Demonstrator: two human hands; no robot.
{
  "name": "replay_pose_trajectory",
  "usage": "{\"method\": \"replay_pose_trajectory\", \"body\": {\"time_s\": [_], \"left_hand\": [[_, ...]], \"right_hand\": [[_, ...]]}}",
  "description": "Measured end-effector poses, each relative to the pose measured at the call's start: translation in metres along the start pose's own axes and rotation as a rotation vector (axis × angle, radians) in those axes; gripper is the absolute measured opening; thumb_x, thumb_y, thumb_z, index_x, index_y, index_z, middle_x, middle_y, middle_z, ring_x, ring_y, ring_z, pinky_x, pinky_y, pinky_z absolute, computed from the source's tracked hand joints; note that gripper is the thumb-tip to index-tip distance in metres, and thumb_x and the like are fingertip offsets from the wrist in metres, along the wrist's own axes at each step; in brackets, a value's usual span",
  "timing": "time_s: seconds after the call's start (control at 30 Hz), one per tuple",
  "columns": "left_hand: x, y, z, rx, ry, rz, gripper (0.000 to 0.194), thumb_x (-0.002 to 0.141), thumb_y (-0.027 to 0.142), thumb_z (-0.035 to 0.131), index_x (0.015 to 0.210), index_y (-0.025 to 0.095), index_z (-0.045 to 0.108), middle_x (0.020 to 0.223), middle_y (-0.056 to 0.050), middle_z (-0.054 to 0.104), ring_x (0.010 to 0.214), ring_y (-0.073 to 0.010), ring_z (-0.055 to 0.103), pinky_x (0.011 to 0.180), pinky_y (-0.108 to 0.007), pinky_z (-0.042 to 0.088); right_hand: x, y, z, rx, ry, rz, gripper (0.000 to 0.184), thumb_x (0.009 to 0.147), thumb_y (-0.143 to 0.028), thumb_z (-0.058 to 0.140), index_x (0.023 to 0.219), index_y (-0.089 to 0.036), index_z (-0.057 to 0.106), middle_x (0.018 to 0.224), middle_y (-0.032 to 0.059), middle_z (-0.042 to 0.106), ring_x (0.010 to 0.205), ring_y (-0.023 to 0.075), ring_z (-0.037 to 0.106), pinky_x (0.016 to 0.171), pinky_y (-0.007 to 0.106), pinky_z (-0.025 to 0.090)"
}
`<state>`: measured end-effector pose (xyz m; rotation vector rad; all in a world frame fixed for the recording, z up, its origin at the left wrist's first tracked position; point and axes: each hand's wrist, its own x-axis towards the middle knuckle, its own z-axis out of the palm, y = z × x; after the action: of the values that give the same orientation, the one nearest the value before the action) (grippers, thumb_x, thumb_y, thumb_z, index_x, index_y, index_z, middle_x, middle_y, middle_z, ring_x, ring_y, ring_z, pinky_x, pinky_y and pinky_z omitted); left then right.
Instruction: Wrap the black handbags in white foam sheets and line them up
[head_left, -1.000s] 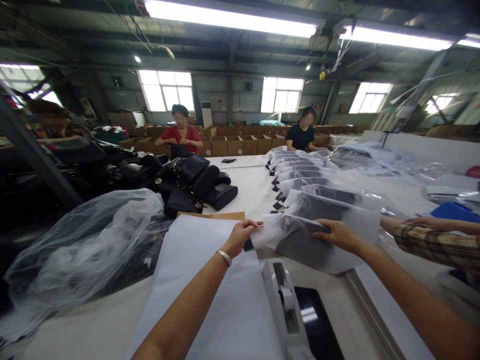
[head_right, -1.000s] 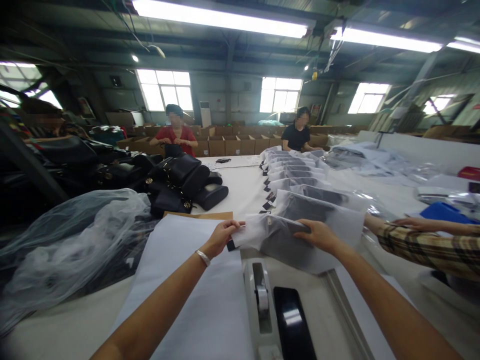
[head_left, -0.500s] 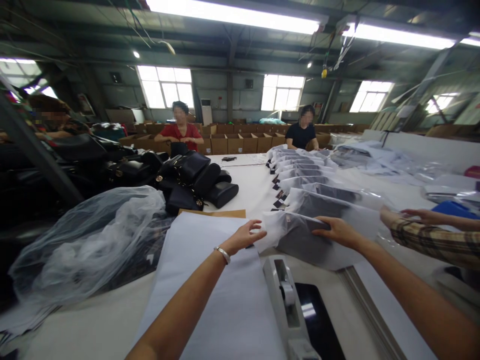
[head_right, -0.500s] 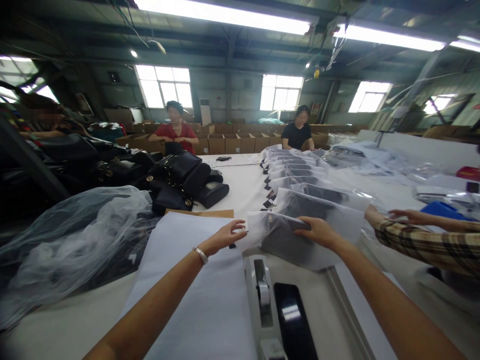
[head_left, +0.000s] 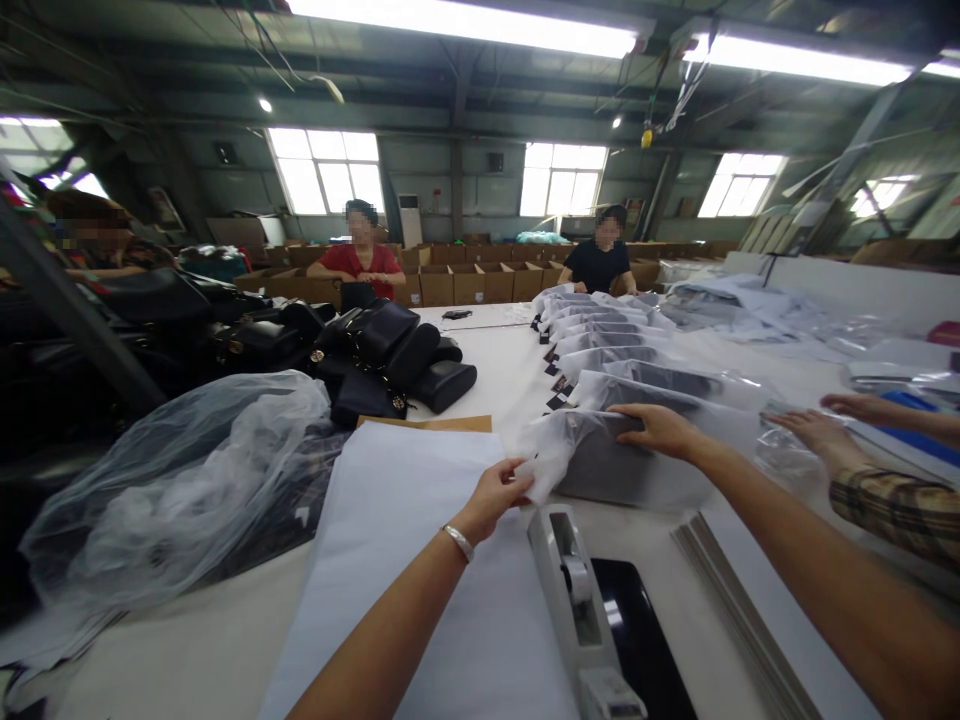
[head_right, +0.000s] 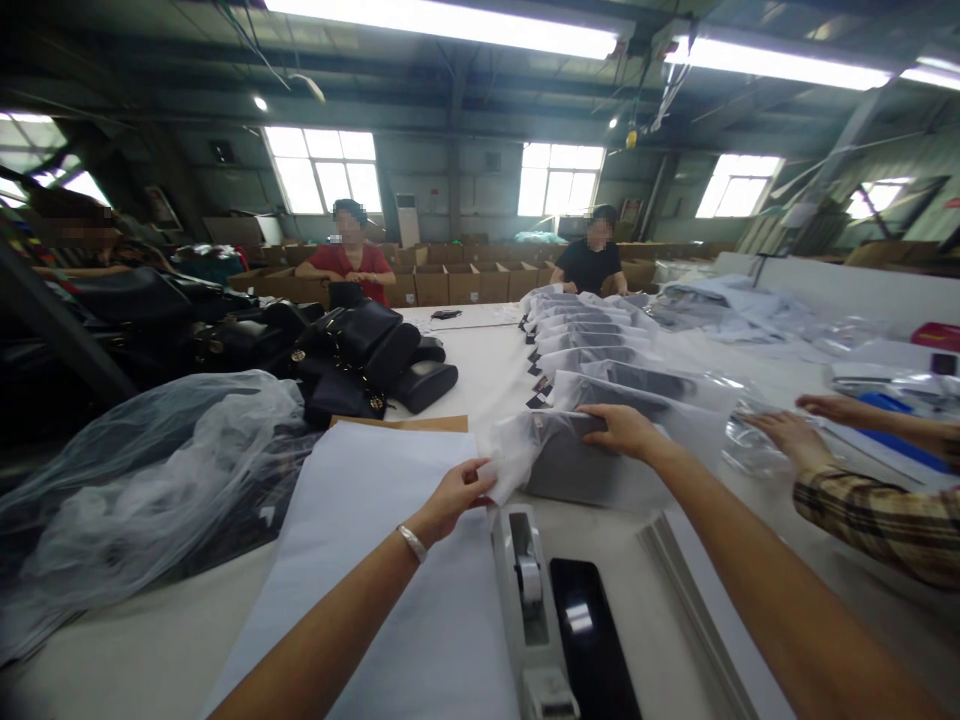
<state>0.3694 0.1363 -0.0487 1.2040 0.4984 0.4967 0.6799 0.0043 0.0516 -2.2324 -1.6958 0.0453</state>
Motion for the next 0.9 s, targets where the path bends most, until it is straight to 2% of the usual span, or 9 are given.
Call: {"method": "replay_pose_trajectory", "body": {"time_s": [0.17, 0.2, 0.27, 0.33, 0.4, 0.53, 0.6, 0.73, 0.9], "left_hand": [[0.004, -0.007, 0.008, -0.046, 0.056, 0.051, 0.053, 0.065, 0.036, 0.085, 0.11, 0.013, 0.07, 0.091, -0.006, 0.072, 0.076, -0.0138, 0.064, 0.068, -0.024, 0.052], [0.005, -0.009, 0.008, -0.05, 0.065, 0.054, 0.052, 0.065, 0.035, 0.084, 0.109, 0.012, 0.07, 0.089, -0.006, 0.072, 0.075, -0.0135, 0.063, 0.068, -0.024, 0.052], [0.006, -0.011, 0.008, -0.053, 0.076, 0.056, 0.049, 0.066, 0.033, 0.084, 0.108, 0.011, 0.07, 0.088, -0.006, 0.072, 0.073, -0.0133, 0.063, 0.067, -0.024, 0.052], [0.004, -0.012, 0.007, -0.05, 0.076, 0.059, 0.046, 0.07, 0.03, 0.082, 0.109, 0.012, 0.069, 0.089, -0.005, 0.072, 0.074, -0.0134, 0.064, 0.067, -0.025, 0.052], [0.002, -0.013, 0.007, -0.039, 0.064, 0.067, 0.038, 0.077, 0.028, 0.078, 0.11, 0.013, 0.067, 0.092, -0.005, 0.071, 0.076, -0.0138, 0.065, 0.069, -0.027, 0.053], [-0.002, -0.012, 0.006, 0.004, 0.043, 0.095, 0.024, 0.09, 0.03, 0.066, 0.108, 0.014, 0.064, 0.098, -0.004, 0.068, 0.081, -0.0153, 0.066, 0.074, -0.034, 0.056], [-0.003, -0.011, 0.005, 0.03, 0.041, 0.109, 0.024, 0.092, 0.032, 0.063, 0.108, 0.014, 0.063, 0.1, -0.004, 0.067, 0.084, -0.016, 0.065, 0.076, -0.035, 0.057], [-0.005, -0.009, 0.005, 0.09, 0.022, 0.135, 0.026, 0.092, 0.034, 0.062, 0.11, 0.014, 0.062, 0.104, -0.005, 0.066, 0.088, -0.0174, 0.065, 0.078, -0.037, 0.057], [-0.005, -0.003, 0.008, 0.19, 0.006, 0.182, 0.029, 0.093, 0.036, 0.061, 0.112, 0.015, 0.062, 0.108, -0.006, 0.066, 0.091, -0.0186, 0.065, 0.08, -0.039, 0.057]], "right_hand": [[-0.037, -0.067, 0.024, 0.018, 0.432, 0.073, 0.035, 0.088, -0.034, 0.056, 0.117, -0.02, 0.068, 0.111, 0.0106, 0.072, 0.097, 0.0263, 0.067, 0.092, 0.039, 0.049], [-0.049, -0.082, 0.033, 0.085, 0.418, 0.109, 0.032, 0.089, -0.037, 0.055, 0.111, -0.02, 0.07, 0.104, 0.0093, 0.074, 0.089, 0.0244, 0.068, 0.086, 0.037, 0.051], [-0.068, -0.108, 0.052, 0.287, 0.225, 0.195, 0.031, 0.089, -0.045, 0.055, 0.096, -0.021, 0.073, 0.086, 0.0056, 0.075, 0.071, 0.0204, 0.067, 0.068, 0.03, 0.052], [-0.078, -0.127, 0.069, 0.518, 0.023, 0.285, 0.034, 0.086, -0.049, 0.058, 0.085, -0.019, 0.073, 0.075, 0.0036, 0.072, 0.059, 0.0169, 0.062, 0.053, 0.025, 0.045], [-0.079, -0.14, 0.081, 0.662, -0.056, 0.345, 0.034, 0.081, -0.049, 0.063, 0.077, -0.017, 0.073, 0.07, 0.003, 0.07, 0.055, 0.0141, 0.058, 0.048, 0.023, 0.04], [-0.069, -0.156, 0.091, 0.761, -0.069, 0.44, 0.04, 0.078, -0.051, 0.069, 0.066, -0.014, 0.073, 0.047, -0.0005, 0.056, 0.043, 0.0085, 0.042, 0.043, 0.021, 0.03], [-0.067, -0.162, 0.092, 0.831, -0.093, 0.506, 0.042, 0.078, -0.053, 0.07, 0.068, -0.012, 0.073, 0.047, 0.0002, 0.056, 0.04, 0.0065, 0.036, 0.039, 0.02, 0.025], [-0.069, -0.175, 0.095, 0.969, -0.114, 0.606, 0.038, 0.075, -0.049, 0.077, 0.073, -0.011, 0.07, 0.07, 0.0084, 0.071, 0.041, 0.0045, 0.04, 0.036, 0.016, 0.025], [-0.067, -0.185, 0.1, 1.088, -0.06, 0.707, 0.03, 0.072, -0.034, 0.084, 0.065, -0.012, 0.064, 0.06, 0.006, 0.067, 0.04, 0.0048, 0.043, 0.033, 0.014, 0.029]]}}
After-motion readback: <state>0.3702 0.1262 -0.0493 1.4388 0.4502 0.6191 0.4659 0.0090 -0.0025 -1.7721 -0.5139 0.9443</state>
